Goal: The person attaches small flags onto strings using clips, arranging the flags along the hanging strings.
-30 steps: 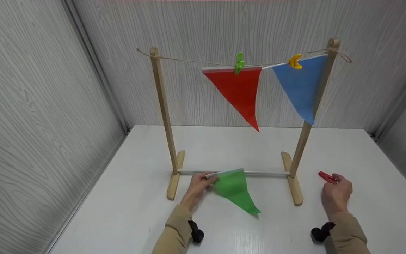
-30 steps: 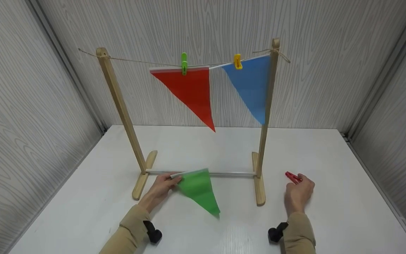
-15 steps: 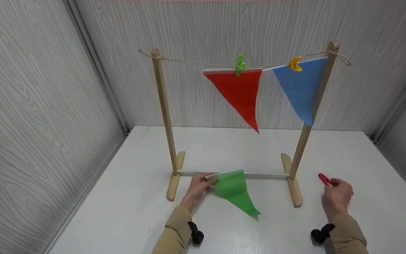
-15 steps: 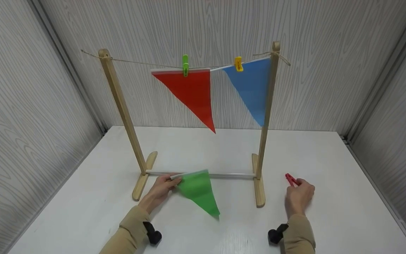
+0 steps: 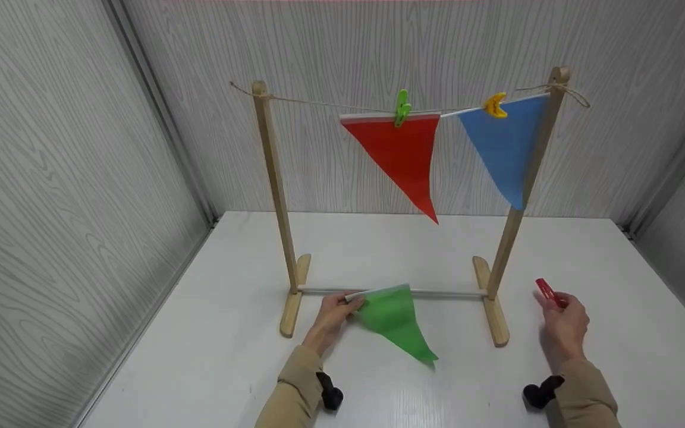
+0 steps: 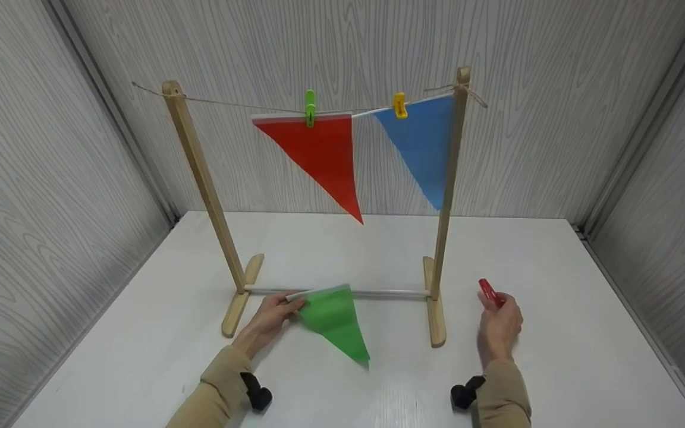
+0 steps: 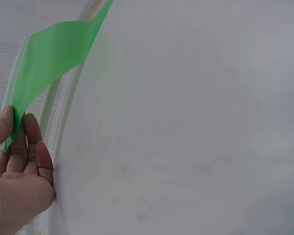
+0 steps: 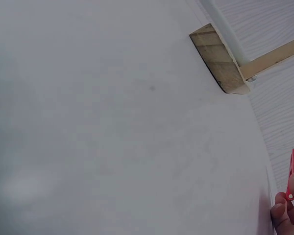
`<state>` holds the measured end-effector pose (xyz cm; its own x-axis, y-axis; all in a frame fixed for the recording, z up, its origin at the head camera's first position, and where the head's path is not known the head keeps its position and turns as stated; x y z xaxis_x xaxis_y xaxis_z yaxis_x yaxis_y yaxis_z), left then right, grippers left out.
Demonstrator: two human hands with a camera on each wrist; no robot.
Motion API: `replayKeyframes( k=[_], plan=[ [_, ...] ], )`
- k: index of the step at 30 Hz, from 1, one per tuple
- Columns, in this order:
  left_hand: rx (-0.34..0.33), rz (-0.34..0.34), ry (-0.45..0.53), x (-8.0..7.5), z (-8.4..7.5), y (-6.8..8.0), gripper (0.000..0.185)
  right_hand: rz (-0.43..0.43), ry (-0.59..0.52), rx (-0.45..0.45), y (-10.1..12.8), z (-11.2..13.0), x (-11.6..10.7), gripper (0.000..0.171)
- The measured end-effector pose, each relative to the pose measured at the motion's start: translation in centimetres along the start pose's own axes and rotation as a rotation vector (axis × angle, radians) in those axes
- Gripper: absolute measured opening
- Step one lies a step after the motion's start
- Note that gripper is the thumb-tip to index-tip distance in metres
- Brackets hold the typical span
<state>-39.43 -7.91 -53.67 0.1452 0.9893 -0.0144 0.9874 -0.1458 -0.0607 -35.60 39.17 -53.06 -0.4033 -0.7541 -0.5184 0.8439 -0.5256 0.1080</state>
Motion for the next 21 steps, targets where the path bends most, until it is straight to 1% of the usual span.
replayKeyframes(
  k=[4,6,9,11,14,17,21],
  plan=[
    [0.003,-0.005,-0.015,-0.07,0.03,0.03,0.034,0.02,-0.037,0.053,-0.02,-0.42,0.18,0.05],
    [0.001,-0.008,-0.011,-0.12,0.07,0.04,0.033,0.016,-0.074,0.086,0.02,-0.59,0.19,0.051],
    [-0.004,-0.012,0.003,-0.13,0.07,-0.01,0.032,0.008,-0.158,0.128,0.22,-0.67,0.2,0.053],
    [-0.004,-0.014,0.01,-0.13,-0.01,0.03,0.032,-0.013,-0.215,0.126,0.33,-0.53,0.01,0.054],
    [-0.004,-0.015,0.008,-0.09,-0.16,0.12,0.033,-0.036,-0.332,0.126,0.46,-0.59,-0.25,0.055],
    [-0.003,-0.015,0.005,-0.09,-0.32,0.24,0.033,-0.06,-0.42,0.118,0.48,-0.66,-0.57,0.052],
    [-0.004,-0.02,0.005,-0.17,-0.5,0.19,0.034,-0.047,-0.508,0.114,0.57,-0.27,-0.6,0.045]
  ],
)
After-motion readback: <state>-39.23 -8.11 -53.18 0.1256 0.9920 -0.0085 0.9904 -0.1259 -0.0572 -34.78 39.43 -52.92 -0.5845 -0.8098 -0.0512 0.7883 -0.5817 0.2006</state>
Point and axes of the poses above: each hand's wrist, its own y-axis away from the middle knuckle, its own x-axis out of the palm, z = x × y, the point moved 10 cm from there along -y, towards the middle knuckle, and after that the axes turned 7 degrees about x, right-handed, at the moved point
